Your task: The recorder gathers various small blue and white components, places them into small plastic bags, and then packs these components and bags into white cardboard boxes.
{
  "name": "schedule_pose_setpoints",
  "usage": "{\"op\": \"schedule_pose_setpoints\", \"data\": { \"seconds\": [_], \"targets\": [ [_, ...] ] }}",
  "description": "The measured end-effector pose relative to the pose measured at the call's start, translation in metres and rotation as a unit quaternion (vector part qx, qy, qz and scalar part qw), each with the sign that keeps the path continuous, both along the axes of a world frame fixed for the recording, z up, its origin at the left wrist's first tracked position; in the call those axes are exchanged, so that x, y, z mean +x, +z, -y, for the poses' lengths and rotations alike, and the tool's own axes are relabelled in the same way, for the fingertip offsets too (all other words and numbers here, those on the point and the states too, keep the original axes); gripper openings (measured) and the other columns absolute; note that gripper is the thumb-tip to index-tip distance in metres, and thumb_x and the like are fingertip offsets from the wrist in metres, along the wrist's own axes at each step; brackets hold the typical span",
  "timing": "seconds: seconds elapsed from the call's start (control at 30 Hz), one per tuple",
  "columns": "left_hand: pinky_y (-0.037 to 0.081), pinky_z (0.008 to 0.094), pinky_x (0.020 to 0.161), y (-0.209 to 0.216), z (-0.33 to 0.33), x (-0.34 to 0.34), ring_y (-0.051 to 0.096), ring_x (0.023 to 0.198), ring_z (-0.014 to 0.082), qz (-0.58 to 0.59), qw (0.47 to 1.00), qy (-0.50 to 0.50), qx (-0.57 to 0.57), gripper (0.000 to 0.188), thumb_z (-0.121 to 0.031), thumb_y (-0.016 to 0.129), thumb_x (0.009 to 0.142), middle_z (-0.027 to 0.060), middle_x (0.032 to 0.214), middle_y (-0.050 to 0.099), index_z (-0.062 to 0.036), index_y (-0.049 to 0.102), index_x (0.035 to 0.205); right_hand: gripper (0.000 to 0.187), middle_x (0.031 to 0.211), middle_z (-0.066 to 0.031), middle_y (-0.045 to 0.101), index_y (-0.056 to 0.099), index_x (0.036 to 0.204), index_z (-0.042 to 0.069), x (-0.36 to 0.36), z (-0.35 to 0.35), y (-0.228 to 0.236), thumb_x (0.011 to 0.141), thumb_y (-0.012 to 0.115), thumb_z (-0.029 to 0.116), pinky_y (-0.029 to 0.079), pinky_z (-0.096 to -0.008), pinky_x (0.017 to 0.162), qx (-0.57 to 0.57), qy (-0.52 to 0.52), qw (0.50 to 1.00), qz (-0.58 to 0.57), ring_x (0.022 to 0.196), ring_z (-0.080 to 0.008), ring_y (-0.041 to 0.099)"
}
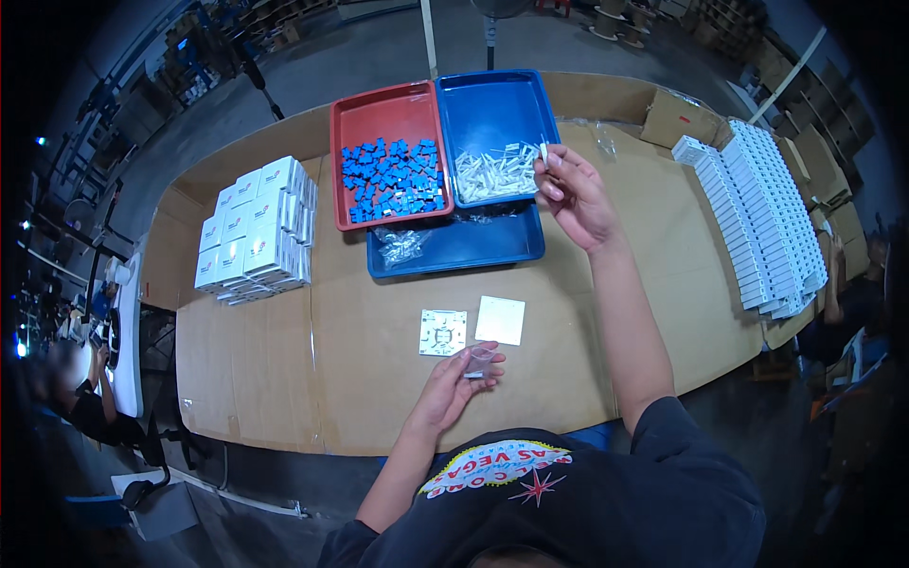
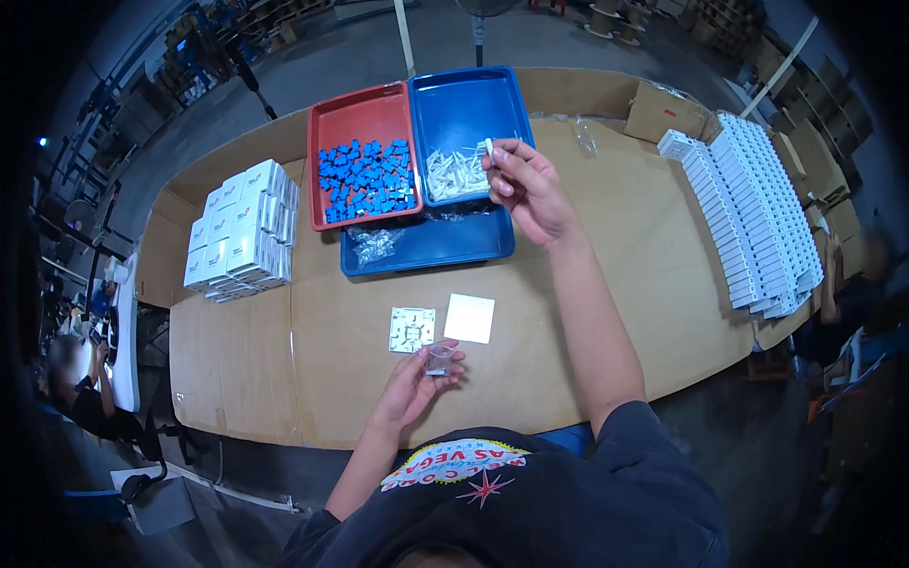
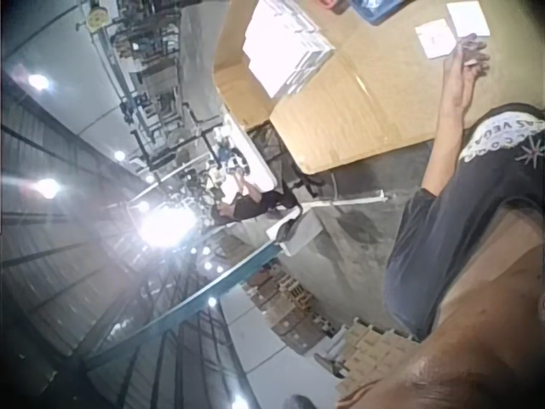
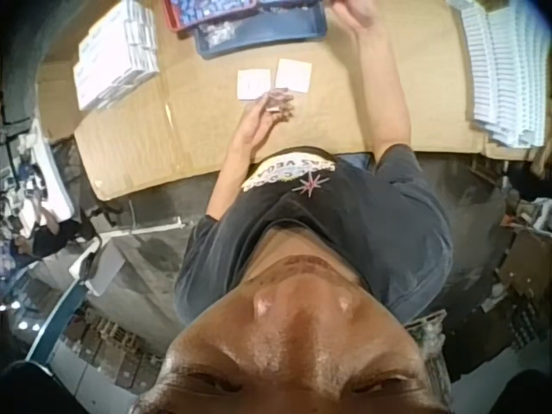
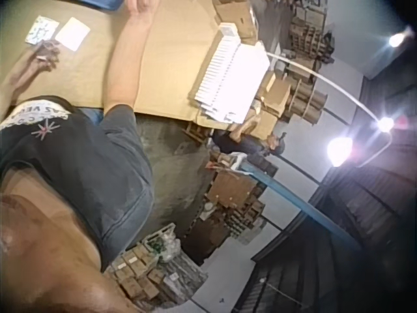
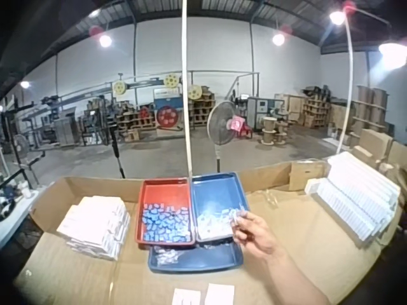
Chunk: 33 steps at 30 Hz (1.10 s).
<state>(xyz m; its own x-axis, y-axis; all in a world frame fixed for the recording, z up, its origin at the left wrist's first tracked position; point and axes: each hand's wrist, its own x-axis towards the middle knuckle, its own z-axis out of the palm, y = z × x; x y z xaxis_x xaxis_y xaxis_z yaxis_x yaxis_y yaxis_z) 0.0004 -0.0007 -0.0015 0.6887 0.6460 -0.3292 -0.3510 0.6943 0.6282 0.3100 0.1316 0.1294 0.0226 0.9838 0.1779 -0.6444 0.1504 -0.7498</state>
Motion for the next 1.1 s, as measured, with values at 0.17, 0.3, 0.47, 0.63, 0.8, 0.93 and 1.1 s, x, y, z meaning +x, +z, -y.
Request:
{"op": "schedule_pose_setpoints", "data": {
  "seconds": [0.17,0.3,0.47,0.63,0.8,0.93,1.1],
  "targets": [
    [0.057,0.0366,0.096,0.005,-0.006,0.01,0.069,0.11,0.0239,0.05,0.998,0.02,-0.036,0.053,-0.037,0.042,0.115,0.0184,0.131,0.068,0.0029,0.052,0.148,0.015,0.086,-0.0019,0.068,0.066,0.111,0.004,-0.019,0.036,-0.047,0.098,0.073,0.009,0.037,-0.021,0.059,-0.054,-0.037,0.989,0.132,0.066,-0.0028,0.049],
    [0.057,0.0357,0.095,0.001,-0.015,0.008,0.069,0.108,0.0233,0.073,0.995,0.026,-0.065,0.055,-0.04,0.04,0.115,0.0176,0.131,0.069,0.0026,0.052,0.148,0.012,0.085,-0.0005,0.069,0.07,0.107,0.003,-0.05,0.088,-0.093,0.097,0.075,0.008,0.037,-0.0209,0.059,-0.152,-0.015,0.971,0.183,0.067,-0.0029,0.05],
    [0.057,0.0353,0.093,-0.002,-0.017,0.007,0.07,0.107,0.022,0.065,0.993,0.035,-0.088,0.054,-0.04,0.04,0.115,0.0157,0.131,0.069,0.0013,0.054,0.146,0.016,0.092,0.0002,0.072,0.076,0.111,0.001,-0.074,0.129,-0.099,0.096,0.074,0.006,0.043,-0.0196,0.064,-0.238,0.027,0.948,0.208,0.072,-0.0027,0.055],
    [0.057,0.0356,0.092,-0.001,-0.013,0.014,0.07,0.106,0.0207,0.047,0.994,0.023,-0.097,0.052,-0.04,0.04,0.115,0.0146,0.13,0.07,0.0003,0.056,0.143,0.017,0.091,-0.0004,0.074,0.077,0.111,-0.001,-0.061,0.127,-0.082,0.096,0.077,0.008,0.048,-0.0211,0.07,-0.193,0.08,0.936,0.284,0.076,-0.0041,0.062],
    [0.055,0.0378,0.095,-0.003,-0.013,0.016,0.068,0.109,0.0215,0.044,0.994,-0.015,-0.1,0.052,-0.043,0.035,0.116,0.013,0.131,0.07,-0.0039,0.054,0.145,0.013,0.077,0.002,0.069,0.08,0.105,0.003,-0.048,0.109,-0.072,0.093,0.078,0.009,0.041,-0.0235,0.06,-0.126,0.146,0.888,0.417,0.068,-0.0025,0.052],
    [0.058,0.0343,0.091,0.001,-0.008,0.015,0.07,0.106,0.0194,0.049,0.993,0.001,-0.108,0.049,-0.04,0.039,0.116,0.0141,0.129,0.071,-0.0016,0.057,0.141,0.012,0.08,0.0042,0.066,0.079,0.103,0.002,-0.053,0.103,-0.072,0.092,0.079,0.007,0.038,-0.0238,0.062,-0.072,0.186,0.881,0.429,0.07,-0.0022,0.049],
    [0.058,0.033,0.09,0.001,-0.006,0.009,0.071,0.105,0.0191,0.026,0.995,0.0,-0.095,0.048,-0.039,0.044,0.115,0.0139,0.129,0.071,-0.0011,0.058,0.139,0.014,0.083,0.0015,0.069,0.079,0.101,0.003,-0.061,0.09,-0.055,0.088,0.081,0.007,0.04,-0.0266,0.064,-0.064,0.25,0.836,0.485,0.071,-0.006,0.051]
  ]
}}
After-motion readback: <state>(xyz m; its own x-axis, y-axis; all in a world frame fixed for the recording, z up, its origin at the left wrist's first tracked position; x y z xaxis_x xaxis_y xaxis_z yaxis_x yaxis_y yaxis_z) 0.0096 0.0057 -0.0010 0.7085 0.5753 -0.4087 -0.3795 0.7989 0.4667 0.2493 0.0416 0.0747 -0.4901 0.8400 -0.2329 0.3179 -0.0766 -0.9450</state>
